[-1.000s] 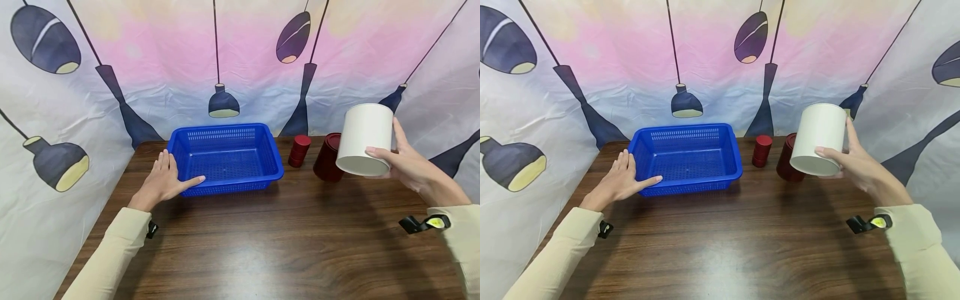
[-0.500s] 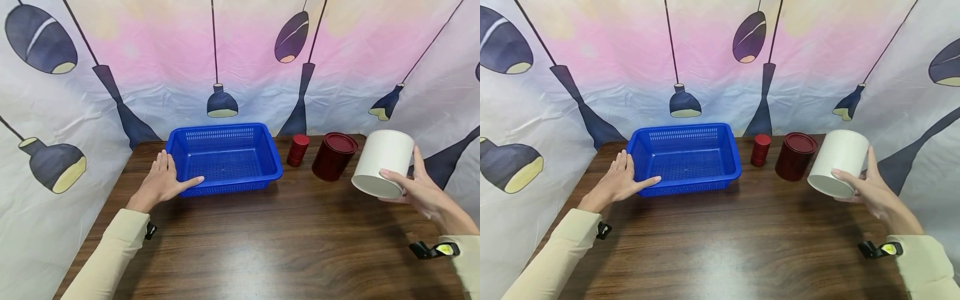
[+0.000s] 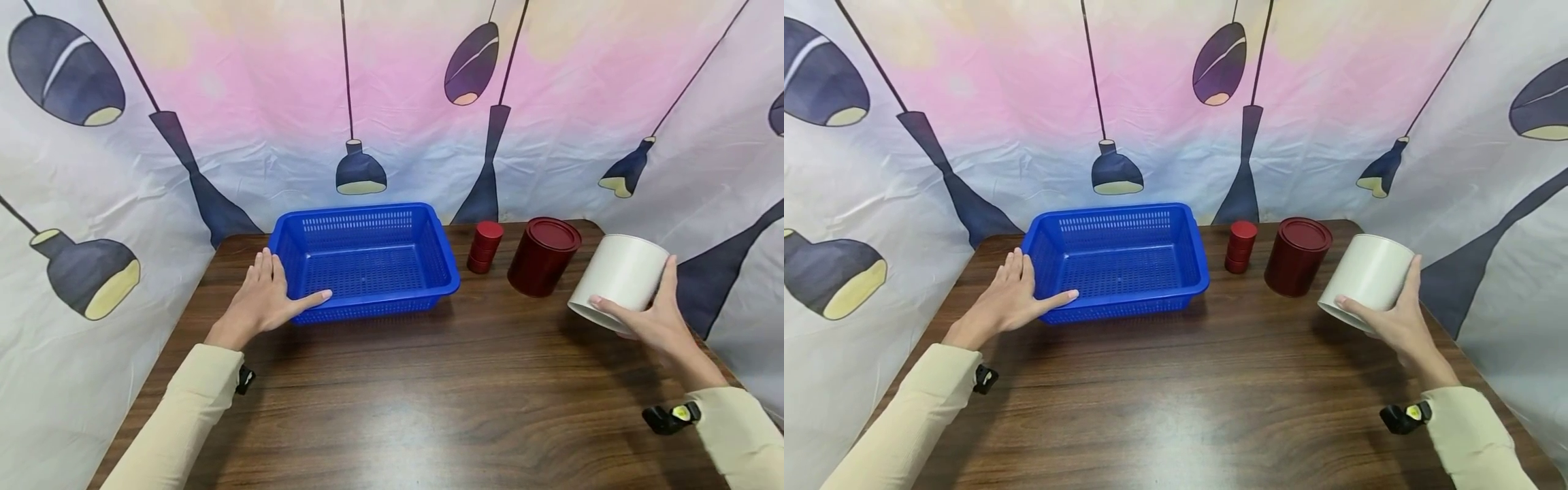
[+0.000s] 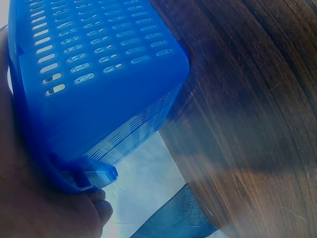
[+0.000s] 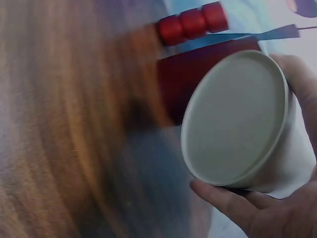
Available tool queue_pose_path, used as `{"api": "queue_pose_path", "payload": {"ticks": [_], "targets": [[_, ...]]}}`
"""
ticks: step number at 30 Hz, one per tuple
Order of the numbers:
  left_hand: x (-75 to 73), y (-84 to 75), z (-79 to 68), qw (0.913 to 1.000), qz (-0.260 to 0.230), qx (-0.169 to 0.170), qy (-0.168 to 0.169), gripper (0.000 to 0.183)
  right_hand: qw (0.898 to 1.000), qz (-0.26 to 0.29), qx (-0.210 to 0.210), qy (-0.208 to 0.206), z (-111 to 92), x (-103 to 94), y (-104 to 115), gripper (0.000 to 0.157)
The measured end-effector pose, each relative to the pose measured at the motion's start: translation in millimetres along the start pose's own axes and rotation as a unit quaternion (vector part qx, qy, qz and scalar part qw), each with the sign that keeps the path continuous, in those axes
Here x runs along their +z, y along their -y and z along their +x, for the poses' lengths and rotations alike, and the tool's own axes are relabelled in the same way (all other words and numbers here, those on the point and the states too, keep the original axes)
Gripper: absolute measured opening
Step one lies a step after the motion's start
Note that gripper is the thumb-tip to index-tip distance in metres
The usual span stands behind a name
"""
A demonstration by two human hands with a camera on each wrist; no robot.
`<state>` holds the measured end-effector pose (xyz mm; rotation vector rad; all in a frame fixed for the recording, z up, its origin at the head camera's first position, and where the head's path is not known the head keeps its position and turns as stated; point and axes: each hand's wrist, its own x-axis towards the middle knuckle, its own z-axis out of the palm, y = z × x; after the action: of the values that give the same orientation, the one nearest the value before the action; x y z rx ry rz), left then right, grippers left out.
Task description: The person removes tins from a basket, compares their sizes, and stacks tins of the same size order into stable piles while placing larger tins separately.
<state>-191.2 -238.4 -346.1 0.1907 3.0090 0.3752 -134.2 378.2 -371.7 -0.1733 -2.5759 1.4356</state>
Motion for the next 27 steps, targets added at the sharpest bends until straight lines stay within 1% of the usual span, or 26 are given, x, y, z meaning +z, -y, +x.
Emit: {"api": "queue_pose_path", "payload": {"ticks": [1, 3, 7, 11, 19, 27], "targets": [[0.3, 0.0, -0.1, 1.0000, 0.000, 0.000, 0.000, 0.135, 1.000, -0.017, -0.009, -0.010, -0.1, 2.5, -2.4, 0.127], [1.0, -0.1, -0.1, 1.0000, 0.001, -0.001, 0.000, 0.135, 0.999, -0.030, -0.017, -0.022, -1.0, 6.9, -6.7, 0.129], [2.1, -1.2, 0.6, 1.0000, 0.001, 0.000, 0.002, 0.136, 0.997, -0.062, -0.024, -0.049, -3.6, 13.5, -14.1, 0.132], [2.2, -2.2, 1.1, 1.0000, 0.002, 0.002, 0.001, 0.136, 0.991, -0.099, -0.025, -0.081, -4.4, 17.4, -18.6, 0.135], [1.0, -1.6, 0.3, 1.0000, 0.003, 0.001, 0.001, 0.136, 0.983, -0.141, -0.026, -0.118, -2.8, 25.2, -23.3, 0.141], [0.1, -0.8, -0.9, 1.0000, 0.002, -0.002, 0.004, 0.136, 0.977, -0.158, -0.028, -0.138, -0.8, 33.1, -24.0, 0.148]]}}
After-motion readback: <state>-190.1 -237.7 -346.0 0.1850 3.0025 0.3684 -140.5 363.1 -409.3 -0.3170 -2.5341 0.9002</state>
